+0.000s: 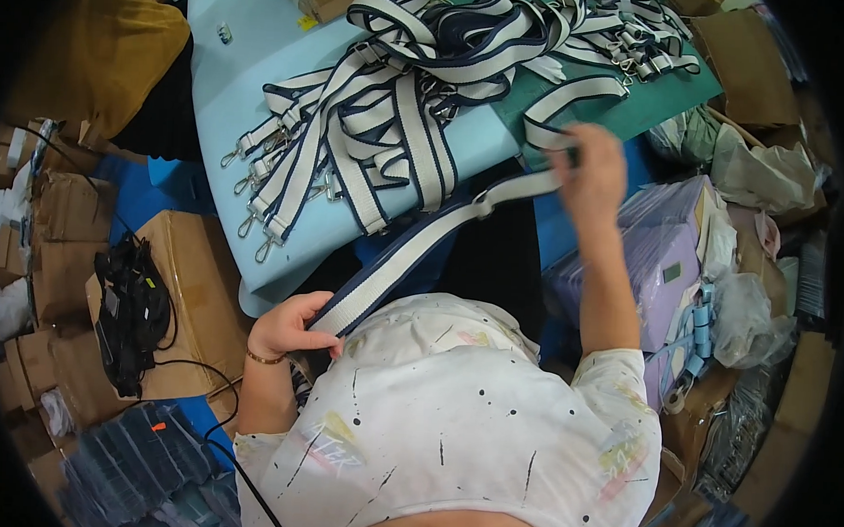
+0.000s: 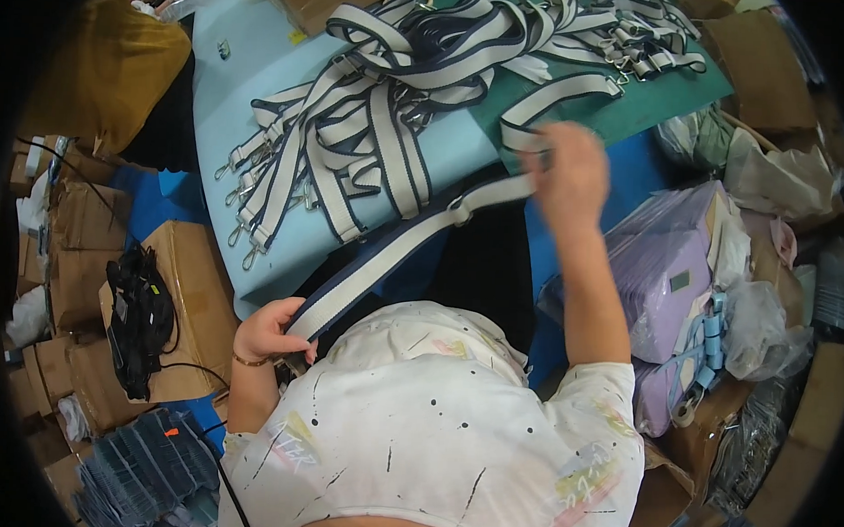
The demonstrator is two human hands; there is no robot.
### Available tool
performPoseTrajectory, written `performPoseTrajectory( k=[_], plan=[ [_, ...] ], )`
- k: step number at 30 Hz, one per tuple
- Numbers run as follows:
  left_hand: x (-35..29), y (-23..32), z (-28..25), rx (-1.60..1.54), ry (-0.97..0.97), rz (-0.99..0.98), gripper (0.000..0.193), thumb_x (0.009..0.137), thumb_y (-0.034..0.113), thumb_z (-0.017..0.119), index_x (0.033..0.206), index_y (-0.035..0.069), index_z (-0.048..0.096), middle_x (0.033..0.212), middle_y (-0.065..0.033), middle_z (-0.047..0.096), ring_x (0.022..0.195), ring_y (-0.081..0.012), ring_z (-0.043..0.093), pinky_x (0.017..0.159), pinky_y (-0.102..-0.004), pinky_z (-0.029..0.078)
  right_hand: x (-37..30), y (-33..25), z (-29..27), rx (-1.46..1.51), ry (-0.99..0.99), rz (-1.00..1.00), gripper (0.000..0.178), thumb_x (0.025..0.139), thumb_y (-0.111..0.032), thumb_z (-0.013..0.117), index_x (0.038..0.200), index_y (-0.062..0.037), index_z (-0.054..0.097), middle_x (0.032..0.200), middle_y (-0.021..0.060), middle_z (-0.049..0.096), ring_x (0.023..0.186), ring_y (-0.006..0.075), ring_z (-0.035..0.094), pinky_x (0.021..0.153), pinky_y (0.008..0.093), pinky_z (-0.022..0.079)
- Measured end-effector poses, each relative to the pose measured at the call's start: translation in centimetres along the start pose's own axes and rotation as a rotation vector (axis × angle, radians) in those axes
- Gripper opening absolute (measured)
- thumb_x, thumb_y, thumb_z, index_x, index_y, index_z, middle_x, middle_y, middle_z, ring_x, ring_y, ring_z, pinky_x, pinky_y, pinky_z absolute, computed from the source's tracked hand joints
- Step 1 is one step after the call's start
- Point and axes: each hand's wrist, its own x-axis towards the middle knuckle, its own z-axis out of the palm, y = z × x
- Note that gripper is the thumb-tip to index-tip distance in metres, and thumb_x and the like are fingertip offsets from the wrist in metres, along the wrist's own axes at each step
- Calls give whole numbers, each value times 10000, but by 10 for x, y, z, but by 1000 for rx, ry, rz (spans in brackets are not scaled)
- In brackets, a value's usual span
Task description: Assembling and inspecting striped fabric straps with metal hardware by applying protective sleeves or labels.
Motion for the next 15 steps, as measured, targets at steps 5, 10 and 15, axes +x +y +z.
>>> performPoseTrajectory(
  k=[5, 10, 15],
  plan=[
    [10, 28, 13, -32, -114, 42, 373, 810, 32, 678, 1128, -59, 504, 852, -115, 658, 747, -181, 656, 675, -293, 530, -65, -91, 23, 457, -661, -376, 717, 642, -260, 799, 1274, -111, 494, 1217, 86, 550, 1130, 273, 524, 962, 401, 395],
    [7, 40, 14, 33, -181, 164, 383, 765, 40, 737, 1072, -82, 542, 857, -130, 671, 764, -178, 661, 680, -280, 533, -118, -92, 58, 535, -892, -274, 705, 703, -240, 760, 1323, -121, 447, 1252, 113, 524, 1198, 289, 471, 1022, 420, 338],
    [8, 45, 18, 103, -175, 206, 394, 755, 61, 759, 1059, -85, 555, 862, -119, 678, 767, -165, 667, 674, -269, 533, -113, -123, 66, 815, -710, -257, 744, 658, -185, 781, 1318, -121, 442, 1325, 133, 477, 1251, 317, 435, 1028, 438, 352]
  ],
)
